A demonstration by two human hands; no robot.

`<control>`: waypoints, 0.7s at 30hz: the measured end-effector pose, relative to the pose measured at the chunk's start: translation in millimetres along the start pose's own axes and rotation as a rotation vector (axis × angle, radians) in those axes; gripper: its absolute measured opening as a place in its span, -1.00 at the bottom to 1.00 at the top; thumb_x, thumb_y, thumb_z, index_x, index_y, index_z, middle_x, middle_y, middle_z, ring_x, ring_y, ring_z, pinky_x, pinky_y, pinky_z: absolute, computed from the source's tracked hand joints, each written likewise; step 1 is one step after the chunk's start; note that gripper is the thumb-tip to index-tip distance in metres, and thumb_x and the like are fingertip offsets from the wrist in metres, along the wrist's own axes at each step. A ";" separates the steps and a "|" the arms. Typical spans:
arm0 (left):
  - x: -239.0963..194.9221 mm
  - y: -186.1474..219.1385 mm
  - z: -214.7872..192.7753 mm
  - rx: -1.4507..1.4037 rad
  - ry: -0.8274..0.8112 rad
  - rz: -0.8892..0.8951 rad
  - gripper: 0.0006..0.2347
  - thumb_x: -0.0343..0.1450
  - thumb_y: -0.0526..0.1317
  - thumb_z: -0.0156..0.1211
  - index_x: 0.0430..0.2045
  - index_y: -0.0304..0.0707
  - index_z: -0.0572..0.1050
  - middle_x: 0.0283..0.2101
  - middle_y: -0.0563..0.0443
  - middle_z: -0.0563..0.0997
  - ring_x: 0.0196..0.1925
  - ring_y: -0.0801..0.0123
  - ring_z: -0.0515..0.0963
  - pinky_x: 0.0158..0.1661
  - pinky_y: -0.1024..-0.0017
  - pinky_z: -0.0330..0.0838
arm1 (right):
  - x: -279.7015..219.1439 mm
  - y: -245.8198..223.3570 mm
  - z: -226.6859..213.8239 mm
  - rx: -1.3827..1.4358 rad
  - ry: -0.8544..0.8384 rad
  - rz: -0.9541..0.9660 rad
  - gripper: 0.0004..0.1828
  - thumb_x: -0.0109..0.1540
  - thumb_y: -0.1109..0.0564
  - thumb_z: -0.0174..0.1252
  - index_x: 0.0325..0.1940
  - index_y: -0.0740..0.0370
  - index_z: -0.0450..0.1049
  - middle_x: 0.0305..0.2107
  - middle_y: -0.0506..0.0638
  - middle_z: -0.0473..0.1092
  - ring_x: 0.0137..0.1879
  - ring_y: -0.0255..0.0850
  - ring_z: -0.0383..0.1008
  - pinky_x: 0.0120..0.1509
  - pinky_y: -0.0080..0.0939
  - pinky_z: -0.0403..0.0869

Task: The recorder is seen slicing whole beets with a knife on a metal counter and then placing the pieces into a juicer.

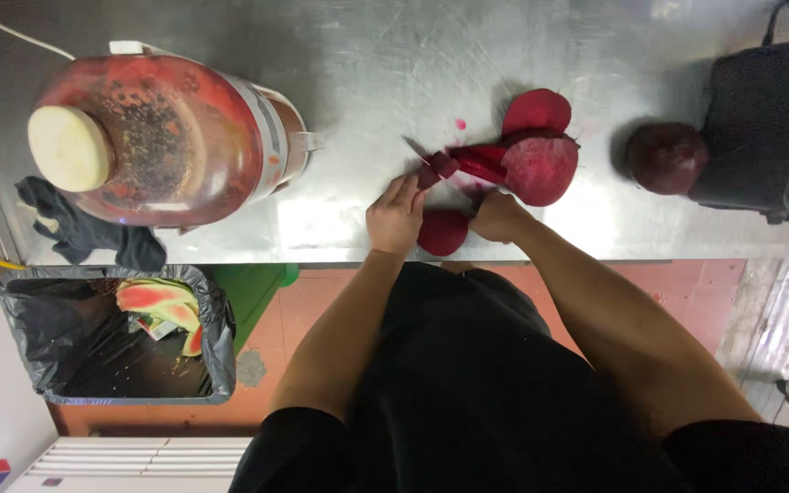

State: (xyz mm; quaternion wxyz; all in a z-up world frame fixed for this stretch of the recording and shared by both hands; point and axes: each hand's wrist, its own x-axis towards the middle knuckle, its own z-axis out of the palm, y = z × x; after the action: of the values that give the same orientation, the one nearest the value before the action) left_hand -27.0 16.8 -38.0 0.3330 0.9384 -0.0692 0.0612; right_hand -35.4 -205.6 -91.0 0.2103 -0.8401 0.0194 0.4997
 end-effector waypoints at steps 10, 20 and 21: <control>30.4 -50.9 38.5 -1.027 -0.115 -0.728 -0.59 0.41 -0.38 0.34 0.18 -0.34 0.43 0.05 -0.18 0.64 -0.17 0.38 0.67 -0.16 0.46 0.65 | -99.2 -2.8 -45.9 0.668 0.125 0.084 -0.78 0.14 0.08 0.24 -0.42 0.29 0.44 -0.72 0.08 0.31 -0.67 -0.22 0.30 -0.57 -0.11 0.28; -35.4 22.9 -17.8 0.354 -0.642 0.068 -0.12 0.10 -0.03 0.54 0.37 -0.09 0.21 0.28 -0.16 0.33 0.37 -0.16 0.28 0.20 -0.17 0.16 | -112.6 34.3 4.4 0.583 0.232 0.127 -0.67 0.15 0.09 0.22 -0.61 0.35 0.38 -0.71 0.06 0.30 -0.54 -0.19 0.30 -0.37 -0.03 0.36; -56.9 8.7 -2.8 0.407 -0.558 0.138 -0.15 0.21 -0.07 0.50 0.43 -0.05 0.15 0.28 -0.07 0.32 0.35 -0.04 0.28 0.25 -0.09 0.15 | -112.8 37.3 11.3 0.566 0.209 0.152 -0.66 0.15 0.08 0.23 -0.60 0.37 0.39 -0.71 0.08 0.32 -0.53 -0.18 0.33 -0.36 -0.02 0.39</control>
State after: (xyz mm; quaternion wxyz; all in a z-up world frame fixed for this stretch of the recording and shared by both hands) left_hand -84.6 16.9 -39.7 0.1026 0.9592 -0.2071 -0.1625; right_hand -110.2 -255.3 -12.5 0.3946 -0.7912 0.2420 0.3997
